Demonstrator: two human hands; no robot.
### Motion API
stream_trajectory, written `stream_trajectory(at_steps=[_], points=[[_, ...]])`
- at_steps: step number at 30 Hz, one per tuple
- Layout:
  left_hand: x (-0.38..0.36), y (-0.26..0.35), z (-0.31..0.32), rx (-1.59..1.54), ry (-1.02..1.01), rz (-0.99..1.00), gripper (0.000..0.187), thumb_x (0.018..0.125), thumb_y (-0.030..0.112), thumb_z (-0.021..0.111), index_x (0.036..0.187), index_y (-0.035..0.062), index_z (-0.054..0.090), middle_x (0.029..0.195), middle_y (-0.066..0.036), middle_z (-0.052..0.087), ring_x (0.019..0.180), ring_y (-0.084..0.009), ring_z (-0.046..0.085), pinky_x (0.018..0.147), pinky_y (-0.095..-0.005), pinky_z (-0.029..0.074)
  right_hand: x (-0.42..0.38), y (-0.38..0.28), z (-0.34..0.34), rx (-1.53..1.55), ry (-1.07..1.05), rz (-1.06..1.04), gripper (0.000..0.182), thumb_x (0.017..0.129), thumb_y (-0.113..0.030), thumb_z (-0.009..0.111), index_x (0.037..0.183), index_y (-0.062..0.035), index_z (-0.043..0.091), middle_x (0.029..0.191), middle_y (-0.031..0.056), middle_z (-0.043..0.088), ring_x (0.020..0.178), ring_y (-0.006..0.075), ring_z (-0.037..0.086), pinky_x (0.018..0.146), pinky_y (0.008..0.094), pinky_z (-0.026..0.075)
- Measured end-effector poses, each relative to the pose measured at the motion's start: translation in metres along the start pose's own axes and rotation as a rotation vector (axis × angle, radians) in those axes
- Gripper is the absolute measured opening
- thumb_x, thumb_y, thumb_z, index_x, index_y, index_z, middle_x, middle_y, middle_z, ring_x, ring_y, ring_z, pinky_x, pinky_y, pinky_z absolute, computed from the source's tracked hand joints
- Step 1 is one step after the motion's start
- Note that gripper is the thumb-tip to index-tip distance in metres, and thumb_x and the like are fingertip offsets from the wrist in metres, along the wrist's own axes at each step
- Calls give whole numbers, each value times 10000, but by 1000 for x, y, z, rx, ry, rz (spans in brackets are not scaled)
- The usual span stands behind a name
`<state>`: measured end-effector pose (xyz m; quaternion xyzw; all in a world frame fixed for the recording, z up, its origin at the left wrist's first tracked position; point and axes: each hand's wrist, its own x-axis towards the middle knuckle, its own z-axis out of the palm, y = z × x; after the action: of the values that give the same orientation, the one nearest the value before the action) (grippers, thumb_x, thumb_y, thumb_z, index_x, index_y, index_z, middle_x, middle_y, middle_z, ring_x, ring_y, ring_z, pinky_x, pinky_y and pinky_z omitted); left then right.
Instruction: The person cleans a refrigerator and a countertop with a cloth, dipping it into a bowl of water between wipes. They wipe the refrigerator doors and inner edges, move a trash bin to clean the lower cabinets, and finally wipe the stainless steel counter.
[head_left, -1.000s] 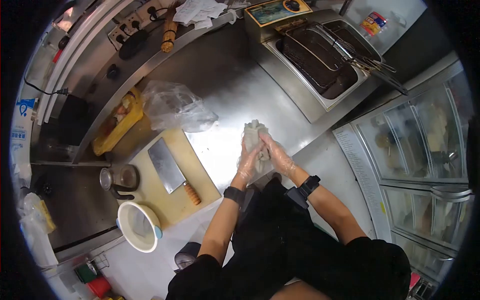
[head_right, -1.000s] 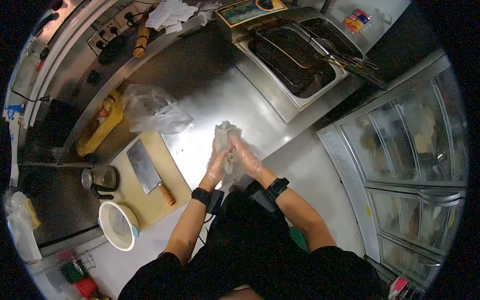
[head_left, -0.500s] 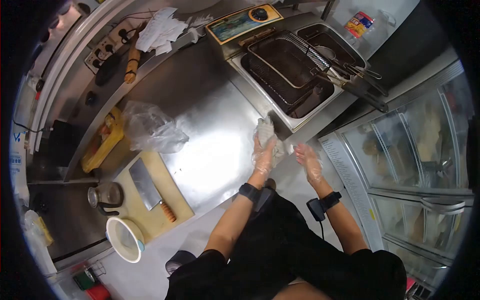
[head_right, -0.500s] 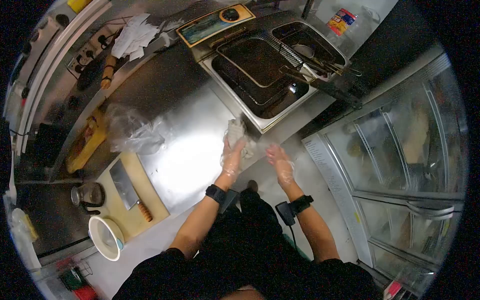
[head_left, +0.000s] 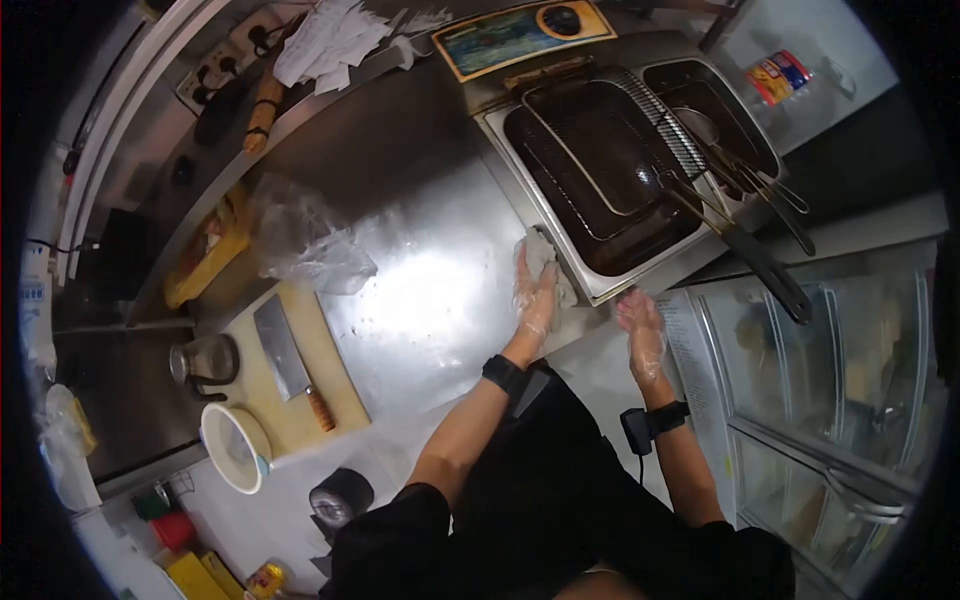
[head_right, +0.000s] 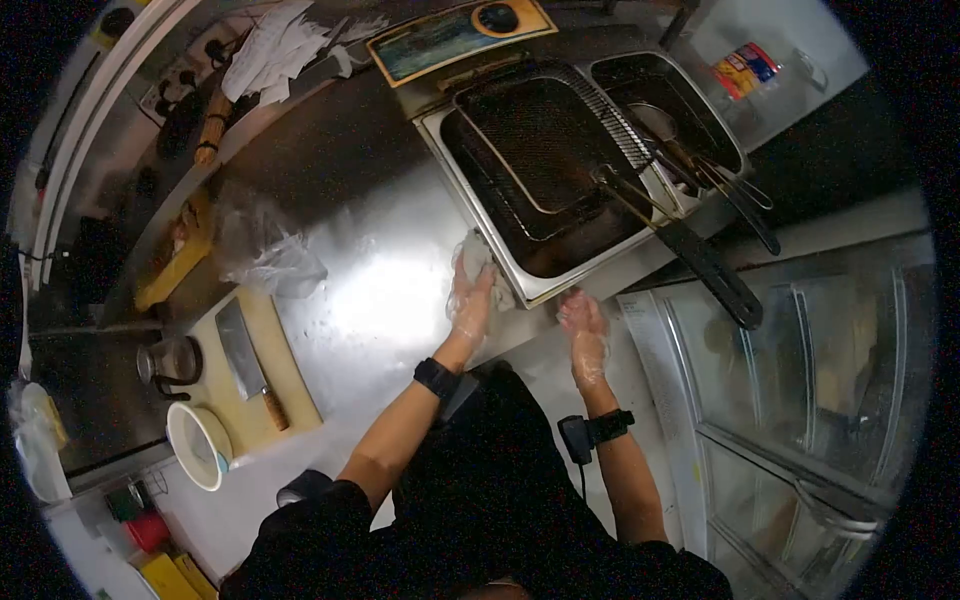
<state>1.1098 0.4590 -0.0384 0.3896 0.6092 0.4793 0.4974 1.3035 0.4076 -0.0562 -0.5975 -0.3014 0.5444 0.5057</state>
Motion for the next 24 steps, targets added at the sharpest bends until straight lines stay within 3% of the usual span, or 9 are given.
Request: stream_trajectory(at_steps=[2, 4, 7, 8, 11, 13, 17, 19, 24], points=[[26, -11, -1, -8, 22, 2, 697, 913, 260, 539, 1467, 7, 200, 1469, -227, 312, 1355, -332, 312, 1118, -351, 237, 1, 9, 2, 28, 13, -37, 458, 995, -388, 455, 1272, -25, 483, 1115, 72, 611, 1012, 156, 587, 909, 293, 454], [54, -20, -2, 33, 164, 75, 690, 905, 258, 579, 1462, 27, 242, 1299, -209, 507, 1165, -287, 500, 986, -334, 390, -1, 14, 0, 190, -17, -161, 442, 999, -371, 448, 1268, -22, 475, 1123, 86, 602, 1028, 178, 590, 916, 319, 459], [100, -3, -12, 36, 251, 43, 660, 907, 220, 560, 1466, 61, 246, 1296, -221, 509, 1155, -304, 509, 955, -365, 427, -12, -27, 19, -129, 37, -48, 429, 992, -375, 441, 1241, -31, 508, 1126, 69, 603, 1047, 186, 592, 887, 320, 457], [115, 9, -20, -13, 227, -3, 644, 902, 193, 550, 1456, 51, 253, 1394, -244, 397, 1288, -349, 390, 1074, -381, 308, -11, -31, 19, -137, 34, -48, 429, 992, -375, 441, 1241, -31, 508, 1126, 69, 603, 1047, 186, 592, 887, 320, 457], [160, 35, -33, -271, 244, -36, 619, 889, 142, 566, 1436, 57, 291, 1274, -173, 502, 1115, -257, 508, 948, -336, 416, -14, -41, 17, -221, 51, 6, 416, 988, -376, 438, 1197, -26, 523, 1128, 72, 601, 1104, 207, 573, 918, 332, 443], [197, 34, -44, -196, 313, 146, 686, 912, 231, 568, 1488, 122, 212, 1359, -182, 450, 1200, -288, 451, 988, -379, 390, -19, -50, 21, -232, 92, 20, 442, 979, -376, 456, 1227, -16, 519, 1139, 85, 604, 1107, 211, 570, 931, 340, 440], [184, 100, -53, -129, 204, 65, 721, 919, 279, 557, 1491, 67, 171, 1448, -186, 372, 1304, -337, 379, 1074, -351, 304, -27, -46, 11, -206, 102, -12, 467, 980, -378, 459, 1274, -18, 502, 1154, 104, 607, 1105, 214, 571, 934, 337, 441], [219, 27, -48, 106, 367, 367, 739, 917, 297, 555, 1504, 111, 146, 1444, -203, 374, 1309, -340, 378, 1068, -357, 323, -29, -41, 8, -192, 115, -63, 447, 993, -353, 449, 1274, -9, 505, 1113, 122, 615, 1000, 193, 602, 867, 299, 472], [110, 16, -37, 189, 17, 18, 819, 911, 406, 559, 1497, 49, 112, 1471, -253, 299, 1303, -362, 387, 1060, -386, 364, -25, -9, -6, -210, 87, 22, 416, 987, -332, 481, 1258, -20, 519, 1100, 101, 624, 985, 182, 601, 868, 307, 473]])
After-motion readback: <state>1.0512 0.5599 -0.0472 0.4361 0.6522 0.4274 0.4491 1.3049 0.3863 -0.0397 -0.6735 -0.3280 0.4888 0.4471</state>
